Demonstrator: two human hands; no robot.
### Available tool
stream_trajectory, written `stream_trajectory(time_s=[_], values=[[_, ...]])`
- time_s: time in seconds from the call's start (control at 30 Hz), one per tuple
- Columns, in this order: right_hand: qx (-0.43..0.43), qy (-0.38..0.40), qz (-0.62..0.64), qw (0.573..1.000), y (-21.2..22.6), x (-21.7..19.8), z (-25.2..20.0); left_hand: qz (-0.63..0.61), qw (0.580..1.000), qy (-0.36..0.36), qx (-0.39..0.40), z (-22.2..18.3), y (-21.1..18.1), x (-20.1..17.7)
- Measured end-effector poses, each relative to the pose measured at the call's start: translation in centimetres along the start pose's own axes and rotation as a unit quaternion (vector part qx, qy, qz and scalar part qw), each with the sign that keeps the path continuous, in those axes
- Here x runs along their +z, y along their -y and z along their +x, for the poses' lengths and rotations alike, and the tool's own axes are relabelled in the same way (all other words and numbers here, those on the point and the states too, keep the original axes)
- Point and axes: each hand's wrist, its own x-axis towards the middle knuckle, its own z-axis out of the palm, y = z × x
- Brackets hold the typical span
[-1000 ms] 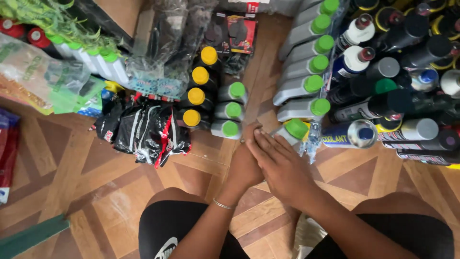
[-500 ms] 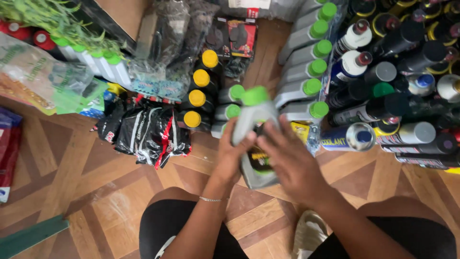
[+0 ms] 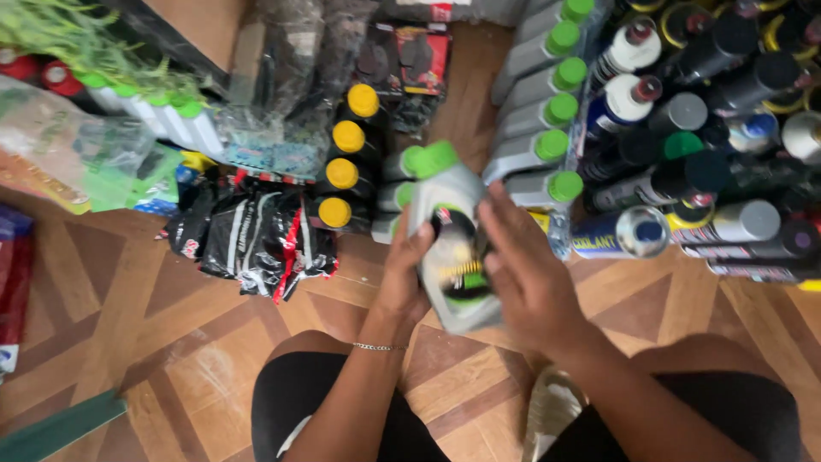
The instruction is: Cleaning and wiping down various motorcycle engine oil bottles with a cloth.
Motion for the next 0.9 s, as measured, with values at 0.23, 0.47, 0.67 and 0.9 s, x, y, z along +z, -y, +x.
stream_trajectory(time_s=[0.23, 0.47, 0.67, 0.9], values=[[0.217, -0.046, 0.415, 0.882, -2.1, -0.4, 0.4, -0.106, 0.977, 0.072, -0.169, -1.6, 4.0, -2.4], [0.21, 0.024, 0.162, 0.964, -4.0, 2.1, -3.9, -0.147, 0.987, -0.066, 0.02, -0.6, 1.6, -2.1], [0.295, 0.024, 0.677, 0.673, -7.4, 4.2, -6.3, -0.158, 0.979, -0.091, 0.093, 0.1, -1.2, -0.7], [0.315, 0.023, 0.543, 0.778, -3.2, -0.5, -1.1, -0.186, 0.978, -0.09, -0.02, -0.2, 1.1, 0.0]])
